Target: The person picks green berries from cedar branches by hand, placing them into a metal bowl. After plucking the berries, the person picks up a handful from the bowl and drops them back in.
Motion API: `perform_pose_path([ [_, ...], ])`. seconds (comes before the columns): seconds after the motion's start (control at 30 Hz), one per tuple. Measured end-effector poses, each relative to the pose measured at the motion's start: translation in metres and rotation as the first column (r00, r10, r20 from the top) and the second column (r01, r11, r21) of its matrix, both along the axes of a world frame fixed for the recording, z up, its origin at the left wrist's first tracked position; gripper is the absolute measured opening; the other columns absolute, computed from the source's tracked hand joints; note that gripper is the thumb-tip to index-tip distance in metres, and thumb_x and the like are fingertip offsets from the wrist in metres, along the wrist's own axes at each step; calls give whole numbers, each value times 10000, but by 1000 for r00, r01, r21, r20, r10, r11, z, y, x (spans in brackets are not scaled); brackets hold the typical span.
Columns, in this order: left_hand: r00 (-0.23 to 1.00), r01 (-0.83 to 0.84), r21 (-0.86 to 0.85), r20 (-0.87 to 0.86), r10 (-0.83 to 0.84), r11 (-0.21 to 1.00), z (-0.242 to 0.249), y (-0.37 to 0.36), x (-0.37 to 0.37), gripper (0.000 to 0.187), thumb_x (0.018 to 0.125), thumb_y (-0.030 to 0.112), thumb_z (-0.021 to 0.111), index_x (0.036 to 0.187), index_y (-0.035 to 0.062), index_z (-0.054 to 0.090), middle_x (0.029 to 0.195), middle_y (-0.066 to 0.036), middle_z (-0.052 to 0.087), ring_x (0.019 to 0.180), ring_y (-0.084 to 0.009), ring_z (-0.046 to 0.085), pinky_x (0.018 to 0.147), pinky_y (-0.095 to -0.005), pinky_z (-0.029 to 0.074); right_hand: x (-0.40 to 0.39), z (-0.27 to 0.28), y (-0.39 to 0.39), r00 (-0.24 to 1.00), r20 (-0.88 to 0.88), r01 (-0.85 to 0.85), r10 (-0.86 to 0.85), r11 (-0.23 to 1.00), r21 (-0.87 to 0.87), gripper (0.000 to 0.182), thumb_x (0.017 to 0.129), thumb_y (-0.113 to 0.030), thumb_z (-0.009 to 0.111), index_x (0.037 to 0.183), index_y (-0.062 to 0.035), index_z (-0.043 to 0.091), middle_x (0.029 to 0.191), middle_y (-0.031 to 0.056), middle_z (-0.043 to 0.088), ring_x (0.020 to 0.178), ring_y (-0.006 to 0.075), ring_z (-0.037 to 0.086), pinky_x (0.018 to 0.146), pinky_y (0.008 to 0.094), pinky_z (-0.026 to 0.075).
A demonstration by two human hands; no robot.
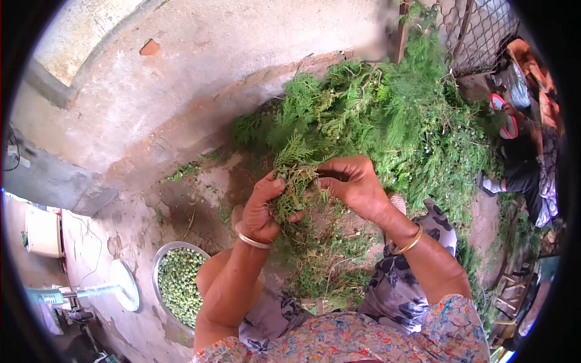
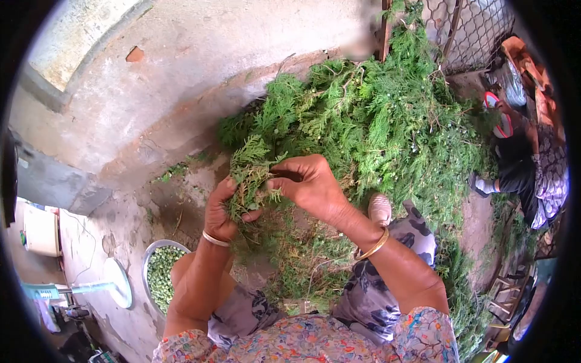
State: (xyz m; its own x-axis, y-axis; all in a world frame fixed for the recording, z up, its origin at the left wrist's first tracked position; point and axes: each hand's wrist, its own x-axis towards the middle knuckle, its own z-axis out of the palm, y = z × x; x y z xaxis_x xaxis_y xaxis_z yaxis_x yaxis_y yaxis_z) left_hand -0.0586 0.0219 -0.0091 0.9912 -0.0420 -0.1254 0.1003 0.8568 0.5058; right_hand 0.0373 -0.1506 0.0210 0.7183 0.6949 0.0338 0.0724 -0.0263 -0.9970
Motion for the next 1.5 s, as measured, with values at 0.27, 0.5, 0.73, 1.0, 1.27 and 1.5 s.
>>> perform_pose_path([
  [0.27, 997, -49, -73, -66, 44, 996, -4, -1, 4, 403, 843, 156, 574, 1203, 19, 456, 1059, -122, 603, 850, -196, 599, 473, -287, 453, 8, -7, -6, 856, -511, 190, -82, 968, 162, 146, 778, -55, 657, 882, 43, 630, 730, 52, 635, 629, 103, 580, 591, 244, 474],
  [0.5, 993, -117, -38, -33, 115, 992, -1, 11, -2, 370, 873, 197, 528, 1199, 36, 457, 1058, -118, 595, 840, -199, 590, 450, -289, 419, 16, -12, -16, 788, -611, 275, -76, 932, 238, 260, 768, -44, 655, 999, 38, 569, 797, 87, 644, 673, 128, 587, 617, 249, 474],
  [0.73, 988, -139, -31, -69, 136, 990, 5, 8, -2, 351, 876, 184, 512, 1193, 41, 461, 1064, -118, 593, 840, -215, 589, 441, -290, 406, 26, -6, -25, 753, -658, 303, -29, 902, 306, 265, 789, -61, 600, 1025, 50, 555, 871, 113, 645, 640, 113, 561, 564, 231, 430],
  [1.0, 993, -116, -71, -43, 113, 991, 11, 4, -2, 358, 865, 166, 503, 1196, 40, 451, 1071, -127, 587, 838, -217, 585, 441, -291, 395, 26, 3, -26, 779, -623, 245, -75, 950, 193, 181, 784, -72, 604, 925, 30, 553, 822, 112, 625, 564, 85, 497, 419, 202, 339],
  [1.27, 992, -115, -42, -50, 113, 992, 9, 6, -4, 365, 858, 158, 521, 1192, 28, 454, 1059, -133, 590, 843, -212, 586, 441, -289, 398, 26, -6, -21, 720, -680, 307, -135, 942, 138, 187, 838, -171, 619, 905, -12, 546, 646, 1, 475, 465, 57, 387, 378, 201, 287],
  [1.5, 986, -146, -40, -90, 142, 988, 9, 7, -3, 362, 862, 161, 526, 1190, 20, 469, 1056, -128, 597, 834, -218, 597, 446, -295, 408, 12, -13, -10, 864, -468, 250, -185, 965, 80, 259, 820, -259, 682, 872, -14, 619, 550, -20, 451, 396, 56, 361, 356, 205, 264],
])
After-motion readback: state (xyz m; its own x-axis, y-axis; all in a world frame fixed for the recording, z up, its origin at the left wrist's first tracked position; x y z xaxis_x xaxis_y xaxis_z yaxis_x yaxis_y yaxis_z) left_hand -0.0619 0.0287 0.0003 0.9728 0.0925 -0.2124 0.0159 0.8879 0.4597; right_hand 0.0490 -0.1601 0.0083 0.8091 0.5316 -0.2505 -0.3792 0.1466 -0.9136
